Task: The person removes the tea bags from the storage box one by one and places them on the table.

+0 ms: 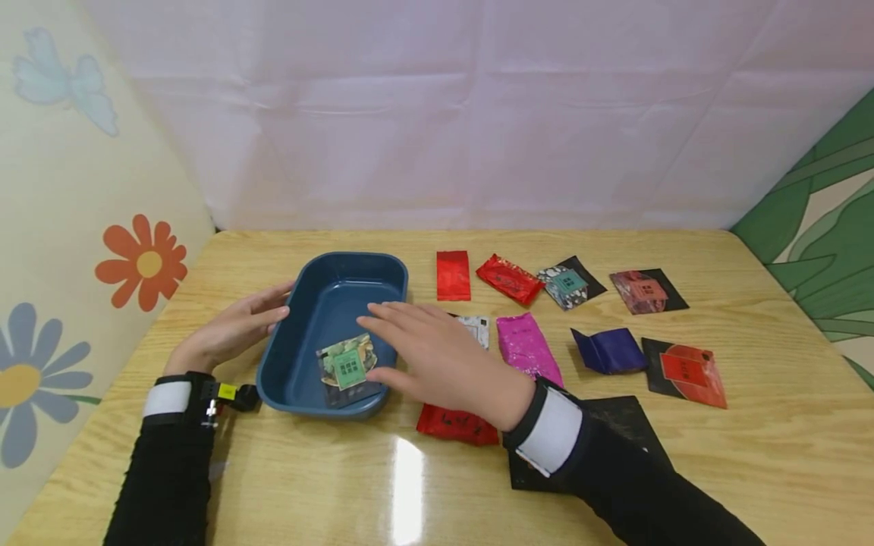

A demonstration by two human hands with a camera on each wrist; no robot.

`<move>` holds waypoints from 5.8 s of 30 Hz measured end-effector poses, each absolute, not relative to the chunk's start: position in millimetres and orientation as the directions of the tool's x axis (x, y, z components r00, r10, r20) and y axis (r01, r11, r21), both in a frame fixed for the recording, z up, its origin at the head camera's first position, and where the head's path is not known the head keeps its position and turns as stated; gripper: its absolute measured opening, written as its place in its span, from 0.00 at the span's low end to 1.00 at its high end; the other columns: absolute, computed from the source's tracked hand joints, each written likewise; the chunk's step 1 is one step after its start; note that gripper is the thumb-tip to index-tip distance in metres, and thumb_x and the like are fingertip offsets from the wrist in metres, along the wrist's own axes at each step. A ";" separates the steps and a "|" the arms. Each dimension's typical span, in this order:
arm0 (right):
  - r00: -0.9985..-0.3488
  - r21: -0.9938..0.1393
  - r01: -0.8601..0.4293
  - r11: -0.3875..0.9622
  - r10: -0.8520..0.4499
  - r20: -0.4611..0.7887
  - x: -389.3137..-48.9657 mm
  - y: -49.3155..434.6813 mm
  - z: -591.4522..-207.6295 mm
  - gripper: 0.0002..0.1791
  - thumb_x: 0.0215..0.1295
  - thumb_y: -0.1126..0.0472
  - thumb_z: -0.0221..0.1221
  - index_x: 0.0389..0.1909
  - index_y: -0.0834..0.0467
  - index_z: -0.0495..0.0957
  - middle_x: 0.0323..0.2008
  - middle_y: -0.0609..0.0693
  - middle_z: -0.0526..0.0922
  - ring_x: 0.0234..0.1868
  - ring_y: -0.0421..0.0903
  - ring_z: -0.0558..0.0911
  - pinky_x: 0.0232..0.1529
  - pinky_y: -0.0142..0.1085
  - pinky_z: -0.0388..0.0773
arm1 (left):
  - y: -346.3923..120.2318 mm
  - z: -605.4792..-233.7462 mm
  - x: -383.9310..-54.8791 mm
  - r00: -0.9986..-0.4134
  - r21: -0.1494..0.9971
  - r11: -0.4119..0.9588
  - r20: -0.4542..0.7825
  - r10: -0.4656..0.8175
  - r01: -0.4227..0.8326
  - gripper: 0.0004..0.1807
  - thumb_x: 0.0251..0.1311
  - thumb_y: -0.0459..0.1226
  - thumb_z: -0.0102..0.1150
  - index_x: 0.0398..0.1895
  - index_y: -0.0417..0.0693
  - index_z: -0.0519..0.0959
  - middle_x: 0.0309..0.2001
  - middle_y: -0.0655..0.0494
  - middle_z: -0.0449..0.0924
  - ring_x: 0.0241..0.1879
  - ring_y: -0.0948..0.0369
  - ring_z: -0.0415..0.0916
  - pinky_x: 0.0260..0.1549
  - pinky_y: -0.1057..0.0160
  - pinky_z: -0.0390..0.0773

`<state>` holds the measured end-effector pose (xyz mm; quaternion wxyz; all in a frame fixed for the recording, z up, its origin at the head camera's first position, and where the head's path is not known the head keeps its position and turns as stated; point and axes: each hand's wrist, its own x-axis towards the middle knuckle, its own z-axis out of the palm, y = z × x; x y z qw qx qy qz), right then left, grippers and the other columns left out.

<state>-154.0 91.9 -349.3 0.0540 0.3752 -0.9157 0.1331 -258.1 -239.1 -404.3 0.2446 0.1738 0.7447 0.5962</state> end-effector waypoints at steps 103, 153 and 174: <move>-0.648 0.090 -0.758 0.646 -0.762 0.019 -185.5 4.7 -371.5 0.36 0.59 0.53 0.71 0.67 0.58 0.69 0.53 0.51 0.79 0.51 0.46 0.80 0.48 0.39 0.78 | -239.4 -401.9 -258.1 -0.812 0.975 0.218 -0.160 0.561 -0.041 0.36 0.75 0.39 0.48 0.79 0.41 0.46 0.77 0.37 0.46 0.74 0.41 0.49 0.71 0.41 0.52; -0.564 0.046 -0.805 0.591 -0.788 0.248 -131.9 69.8 -352.1 0.28 0.67 0.66 0.62 0.67 0.57 0.72 0.65 0.52 0.75 0.66 0.49 0.73 0.65 0.45 0.70 | -239.9 -402.8 -257.8 -0.815 0.973 0.229 -0.161 0.556 -0.036 0.37 0.75 0.41 0.49 0.79 0.40 0.46 0.77 0.38 0.47 0.73 0.41 0.51 0.70 0.41 0.53; -0.499 0.138 -0.831 0.539 -0.831 0.244 -113.0 121.3 -365.4 0.36 0.56 0.70 0.69 0.67 0.60 0.71 0.65 0.54 0.75 0.66 0.50 0.73 0.64 0.47 0.72 | -240.2 -403.1 -257.0 -0.816 0.971 0.238 -0.165 0.554 -0.035 0.37 0.75 0.41 0.49 0.79 0.41 0.46 0.77 0.38 0.47 0.74 0.42 0.50 0.70 0.42 0.53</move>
